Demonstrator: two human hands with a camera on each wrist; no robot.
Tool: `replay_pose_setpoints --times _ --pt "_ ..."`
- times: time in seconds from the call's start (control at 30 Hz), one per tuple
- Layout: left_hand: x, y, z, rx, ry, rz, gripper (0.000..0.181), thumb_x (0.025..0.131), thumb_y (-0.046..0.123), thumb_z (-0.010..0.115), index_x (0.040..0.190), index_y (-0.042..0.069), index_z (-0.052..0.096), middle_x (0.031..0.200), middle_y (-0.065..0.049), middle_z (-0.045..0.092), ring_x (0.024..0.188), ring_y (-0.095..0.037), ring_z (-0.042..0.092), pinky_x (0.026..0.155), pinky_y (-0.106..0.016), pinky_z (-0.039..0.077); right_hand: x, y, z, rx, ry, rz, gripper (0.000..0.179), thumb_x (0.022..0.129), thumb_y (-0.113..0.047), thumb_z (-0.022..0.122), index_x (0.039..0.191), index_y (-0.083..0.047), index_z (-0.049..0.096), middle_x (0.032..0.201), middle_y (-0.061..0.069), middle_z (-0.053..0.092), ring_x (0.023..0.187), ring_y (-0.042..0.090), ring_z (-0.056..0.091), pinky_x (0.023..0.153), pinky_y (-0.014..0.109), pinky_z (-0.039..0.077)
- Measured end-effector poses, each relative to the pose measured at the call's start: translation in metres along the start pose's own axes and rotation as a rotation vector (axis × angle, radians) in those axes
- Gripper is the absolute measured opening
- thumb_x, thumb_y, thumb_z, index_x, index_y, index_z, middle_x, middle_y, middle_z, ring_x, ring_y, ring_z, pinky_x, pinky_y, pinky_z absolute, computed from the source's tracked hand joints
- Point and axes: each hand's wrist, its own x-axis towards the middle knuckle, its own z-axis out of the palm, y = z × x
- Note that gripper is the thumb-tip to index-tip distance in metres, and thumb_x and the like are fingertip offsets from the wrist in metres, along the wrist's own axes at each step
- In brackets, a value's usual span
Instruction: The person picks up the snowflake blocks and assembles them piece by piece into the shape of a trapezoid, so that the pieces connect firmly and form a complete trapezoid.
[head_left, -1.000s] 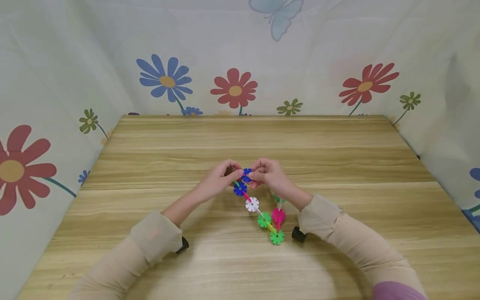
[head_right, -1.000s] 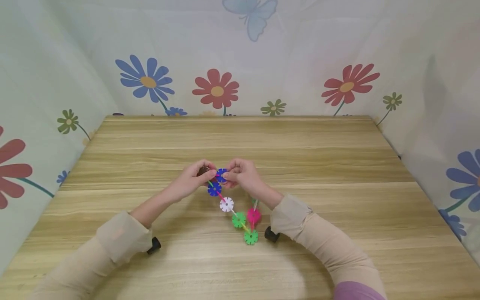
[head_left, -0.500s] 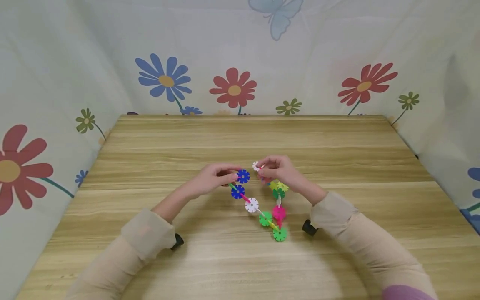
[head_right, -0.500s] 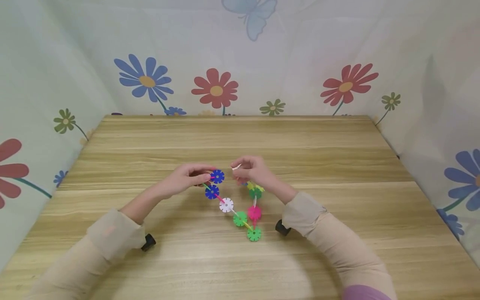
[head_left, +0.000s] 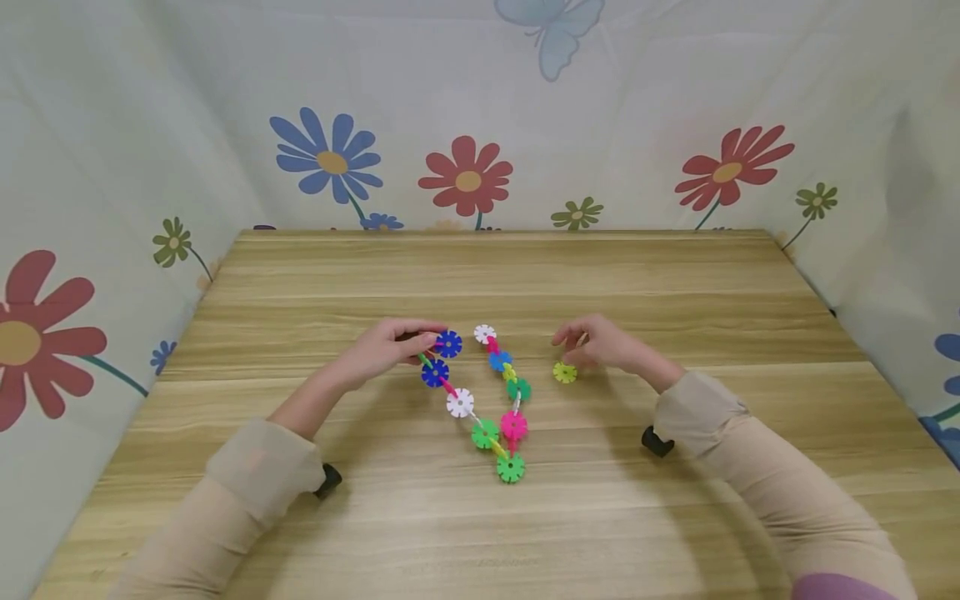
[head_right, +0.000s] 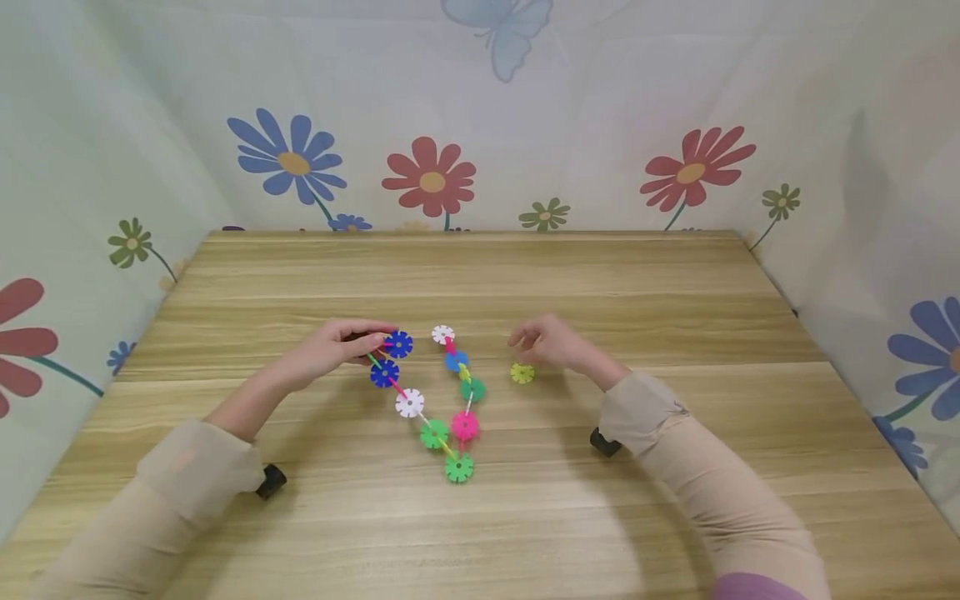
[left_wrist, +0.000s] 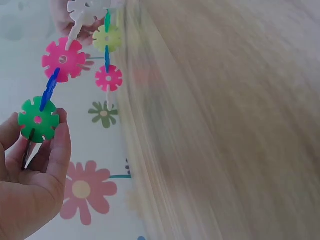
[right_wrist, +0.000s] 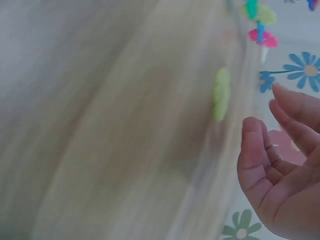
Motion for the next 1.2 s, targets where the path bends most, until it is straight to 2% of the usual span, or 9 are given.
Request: replay_pose_setpoints --times 0.17,0.23,0.5,0.83,1.0,1.13,1.2 --pt "-0.001 -0.004 -0.004 -0.002 0.000 -0.004 0.046 0.091 0.033 0.047 0.128 0.006 0.046 0.118 -0.016 0.054 0.095 -0.020 0.056 0.086 -0.042 0.048 -0.005 0.008 0.001 -0.127 -0.082 -0.046 0.031 0.075 0.000 0.064 0.105 0.003 0.061 0.101 0.017 0.061 0.093 0.025 0.054 0.079 0.035 0.048" --pt "-0.001 -0.005 -0.005 0.000 0.002 -0.007 0.047 0.091 0.034 0.047 0.128 0.005 0.046 0.119 -0.016 0.054 0.095 -0.019 0.056 0.085 -0.040 0.048 -0.006 0.011 0.002 -0.163 -0.096 -0.071 0.032 0.074 0.000 0.065 0.105 0.003 0.061 0.103 0.016 0.062 0.095 0.026 0.055 0.082 0.037 0.047" --pt "-0.001 -0.006 -0.006 -0.006 0.007 -0.017 0.047 0.090 0.034 0.047 0.128 0.005 0.046 0.118 -0.016 0.054 0.096 -0.020 0.056 0.085 -0.041 0.048 -0.009 0.016 0.007 -0.216 -0.068 -0.079 0.029 0.074 -0.003 0.067 0.103 0.000 0.062 0.092 0.010 0.061 0.082 0.018 0.050 0.071 0.027 0.043" --pt "-0.001 -0.005 -0.006 -0.011 0.000 -0.022 0.048 0.090 0.036 0.048 0.128 0.007 0.046 0.119 -0.015 0.053 0.098 -0.021 0.055 0.086 -0.042 0.047 -0.009 0.017 0.010 -0.305 -0.011 -0.102 0.026 0.071 -0.005 0.070 0.095 -0.003 0.060 0.077 0.005 0.056 0.073 0.015 0.047 0.064 0.024 0.039" --pt "-0.001 -0.003 -0.003 -0.010 0.009 -0.026 0.046 0.090 0.035 0.048 0.127 0.008 0.047 0.119 -0.015 0.054 0.100 -0.022 0.055 0.086 -0.042 0.047 -0.011 0.016 0.013 -0.329 0.040 -0.104 0.023 0.072 -0.005 0.070 0.086 -0.005 0.052 0.070 0.004 0.052 0.065 0.013 0.045 0.058 0.023 0.038" --pt "0.001 -0.001 0.002 -0.017 0.008 -0.008 0.047 0.090 0.036 0.048 0.127 0.007 0.048 0.118 -0.015 0.054 0.100 -0.023 0.055 0.085 -0.042 0.048 -0.011 0.015 0.015 -0.269 0.039 -0.084 0.019 0.077 -0.002 0.064 0.086 -0.006 0.047 0.070 0.006 0.055 0.056 0.011 0.051 0.051 0.021 0.043" --pt "0.002 0.000 0.005 -0.014 0.004 0.004 0.046 0.089 0.036 0.048 0.126 0.008 0.048 0.118 -0.014 0.055 0.100 -0.022 0.055 0.085 -0.042 0.048 -0.012 0.014 0.016 -0.199 0.027 -0.069 0.016 0.080 -0.001 0.060 0.087 -0.005 0.046 0.070 0.007 0.055 0.052 0.012 0.053 0.048 0.022 0.045"
